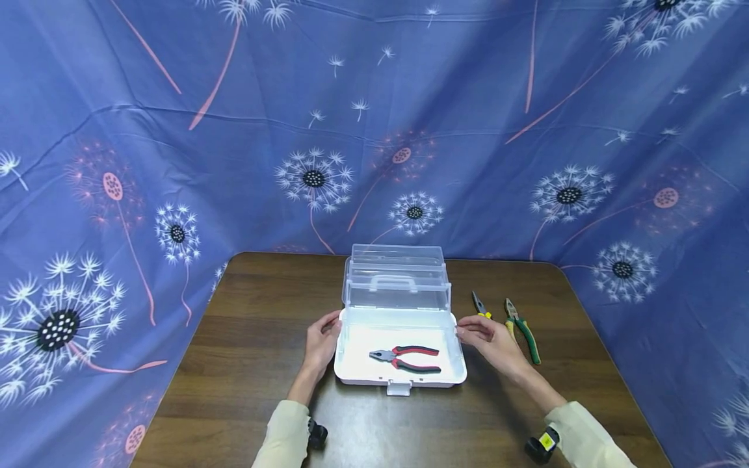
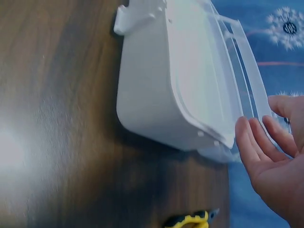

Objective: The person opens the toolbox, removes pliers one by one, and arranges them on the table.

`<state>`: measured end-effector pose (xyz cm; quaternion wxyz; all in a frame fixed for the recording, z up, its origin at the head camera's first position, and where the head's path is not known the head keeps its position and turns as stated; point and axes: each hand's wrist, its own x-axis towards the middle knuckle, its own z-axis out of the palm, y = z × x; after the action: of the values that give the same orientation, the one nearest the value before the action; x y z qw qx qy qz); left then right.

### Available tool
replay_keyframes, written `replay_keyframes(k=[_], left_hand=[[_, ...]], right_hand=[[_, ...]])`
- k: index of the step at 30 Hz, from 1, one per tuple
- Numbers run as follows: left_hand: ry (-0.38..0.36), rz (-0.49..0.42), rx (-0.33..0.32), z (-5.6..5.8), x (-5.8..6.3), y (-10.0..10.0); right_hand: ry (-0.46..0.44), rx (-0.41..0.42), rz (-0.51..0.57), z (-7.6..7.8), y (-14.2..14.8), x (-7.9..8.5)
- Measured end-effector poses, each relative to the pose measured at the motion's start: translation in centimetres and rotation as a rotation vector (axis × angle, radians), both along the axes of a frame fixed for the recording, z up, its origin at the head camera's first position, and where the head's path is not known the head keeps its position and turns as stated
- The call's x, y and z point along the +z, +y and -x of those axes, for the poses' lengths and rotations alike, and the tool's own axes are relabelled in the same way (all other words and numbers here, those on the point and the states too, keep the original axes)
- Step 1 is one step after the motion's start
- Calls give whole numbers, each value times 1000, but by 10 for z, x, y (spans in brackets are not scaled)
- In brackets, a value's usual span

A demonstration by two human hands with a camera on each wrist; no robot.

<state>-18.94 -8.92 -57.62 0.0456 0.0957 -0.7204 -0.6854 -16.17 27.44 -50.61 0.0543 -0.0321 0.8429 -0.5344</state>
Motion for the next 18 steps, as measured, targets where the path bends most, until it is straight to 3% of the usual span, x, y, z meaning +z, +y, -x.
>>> replay_keyframes(k=[7, 18], left_hand=[[2, 2, -3, 0, -1, 0], [2, 13, -1, 0, 0, 0]], right_hand=[[-40, 97, -8, -5, -22, -10], [86, 299, -211, -1, -54, -36]])
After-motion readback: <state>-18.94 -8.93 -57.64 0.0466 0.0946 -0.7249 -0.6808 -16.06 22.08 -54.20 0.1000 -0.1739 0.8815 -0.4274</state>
